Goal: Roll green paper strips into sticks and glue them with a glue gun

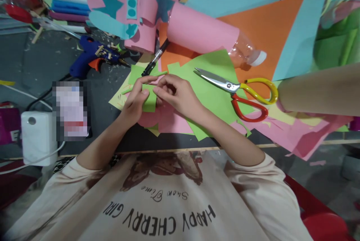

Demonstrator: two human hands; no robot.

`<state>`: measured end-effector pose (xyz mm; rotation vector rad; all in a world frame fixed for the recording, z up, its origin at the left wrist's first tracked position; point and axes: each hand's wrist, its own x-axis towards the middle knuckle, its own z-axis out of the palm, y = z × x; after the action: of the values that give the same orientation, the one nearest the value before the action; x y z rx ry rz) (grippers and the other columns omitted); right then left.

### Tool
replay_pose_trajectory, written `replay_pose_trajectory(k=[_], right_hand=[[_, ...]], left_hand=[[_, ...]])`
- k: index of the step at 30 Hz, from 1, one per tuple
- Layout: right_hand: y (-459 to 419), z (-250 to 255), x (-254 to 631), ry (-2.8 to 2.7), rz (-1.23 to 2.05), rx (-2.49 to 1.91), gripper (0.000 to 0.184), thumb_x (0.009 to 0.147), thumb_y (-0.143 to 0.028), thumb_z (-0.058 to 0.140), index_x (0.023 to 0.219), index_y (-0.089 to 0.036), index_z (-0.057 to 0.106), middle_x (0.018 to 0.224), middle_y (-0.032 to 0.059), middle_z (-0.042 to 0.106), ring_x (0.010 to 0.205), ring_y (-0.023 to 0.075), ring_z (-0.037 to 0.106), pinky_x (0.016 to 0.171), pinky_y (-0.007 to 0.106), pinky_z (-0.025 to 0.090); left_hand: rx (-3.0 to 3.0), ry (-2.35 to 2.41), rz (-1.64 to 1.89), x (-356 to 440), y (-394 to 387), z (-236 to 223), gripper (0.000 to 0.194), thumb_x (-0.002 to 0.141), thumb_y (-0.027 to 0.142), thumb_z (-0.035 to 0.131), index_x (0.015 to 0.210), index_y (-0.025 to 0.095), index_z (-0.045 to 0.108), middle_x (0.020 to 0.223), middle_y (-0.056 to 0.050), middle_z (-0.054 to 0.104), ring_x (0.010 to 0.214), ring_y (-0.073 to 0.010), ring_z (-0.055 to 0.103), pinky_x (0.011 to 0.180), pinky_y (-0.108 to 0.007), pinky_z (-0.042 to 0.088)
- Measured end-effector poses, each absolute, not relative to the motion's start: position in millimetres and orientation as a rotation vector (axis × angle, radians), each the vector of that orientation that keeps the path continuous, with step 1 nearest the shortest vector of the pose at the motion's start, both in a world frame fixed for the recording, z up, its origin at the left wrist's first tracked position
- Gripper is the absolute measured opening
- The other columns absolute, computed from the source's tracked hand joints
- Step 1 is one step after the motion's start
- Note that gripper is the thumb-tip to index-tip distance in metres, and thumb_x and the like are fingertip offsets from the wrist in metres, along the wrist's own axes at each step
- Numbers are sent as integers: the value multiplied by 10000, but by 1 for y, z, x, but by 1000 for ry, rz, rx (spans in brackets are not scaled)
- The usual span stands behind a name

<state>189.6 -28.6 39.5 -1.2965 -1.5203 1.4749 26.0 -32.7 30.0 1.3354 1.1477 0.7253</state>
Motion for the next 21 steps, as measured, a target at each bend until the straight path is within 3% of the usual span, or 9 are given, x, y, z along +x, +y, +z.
replay_pose_trajectory(k=[2, 4, 7, 9, 11, 15, 18, 21], right_hand=[[-29, 37, 189, -1449, 1544, -1282, 328, 853, -554, 607, 775, -250, 515, 579, -40, 528, 536, 151, 525, 578, 321, 451], [-29, 34, 189, -1383, 1573, -1262, 346, 838, -573, 613, 762, -251, 512, 568, -48, 499, 500, 139, 492, 549, 319, 450], [-25, 31, 195, -1351, 1483, -1269, 377, 812, -594, 631, 741, -246, 508, 631, -35, 513, 538, 131, 504, 558, 310, 464], [-20, 30, 200, -1380, 1387, -1312, 389, 792, -598, 655, 731, -241, 512, 681, -18, 542, 612, 140, 539, 595, 309, 477], [-17, 28, 205, -1400, 1343, -1348, 383, 796, -591, 657, 731, -240, 516, 698, -8, 558, 661, 151, 559, 617, 311, 481], [-15, 26, 209, -1414, 1327, -1360, 351, 827, -557, 630, 737, -236, 521, 703, -8, 548, 678, 149, 553, 615, 302, 466], [-17, 24, 208, -1452, 1287, -1351, 304, 868, -495, 596, 740, -230, 519, 694, -14, 534, 657, 137, 532, 620, 293, 446], [-18, 21, 207, -1560, 1161, -1385, 264, 900, -439, 555, 747, -227, 519, 698, -12, 545, 630, 132, 505, 627, 294, 422]], left_hand=[[1410, 1126, 766, 26, -34, 26, 341, 926, 366, 434, 1213, 217, 540, 1362, -71, 586, 1331, -238, 497, 1135, -359, 376], [1443, 1095, 765, 25, -35, 25, 373, 926, 381, 465, 1253, 209, 523, 1341, -84, 596, 1297, -238, 529, 1149, -362, 361], [1452, 1077, 708, 22, -37, 24, 507, 932, 424, 493, 1378, 190, 432, 966, -47, 697, 994, -208, 660, 1063, -376, 434], [1494, 1090, 696, 19, -38, 24, 562, 948, 420, 485, 1442, 177, 370, 679, 26, 620, 758, -173, 636, 950, -351, 484], [1558, 1114, 704, 17, -39, 22, 565, 957, 403, 482, 1460, 176, 365, 572, 59, 526, 619, -144, 551, 803, -296, 491], [1570, 1141, 692, 17, -40, 17, 527, 946, 394, 502, 1433, 208, 421, 630, 50, 527, 514, -102, 446, 582, -230, 389], [1570, 1134, 668, 19, -40, 18, 508, 945, 388, 481, 1413, 195, 436, 727, 24, 598, 539, -101, 495, 598, -232, 394], [1643, 1163, 610, 19, -40, 24, 488, 928, 344, 468, 1385, 176, 460, 641, 43, 562, 531, -112, 487, 630, -244, 395]])
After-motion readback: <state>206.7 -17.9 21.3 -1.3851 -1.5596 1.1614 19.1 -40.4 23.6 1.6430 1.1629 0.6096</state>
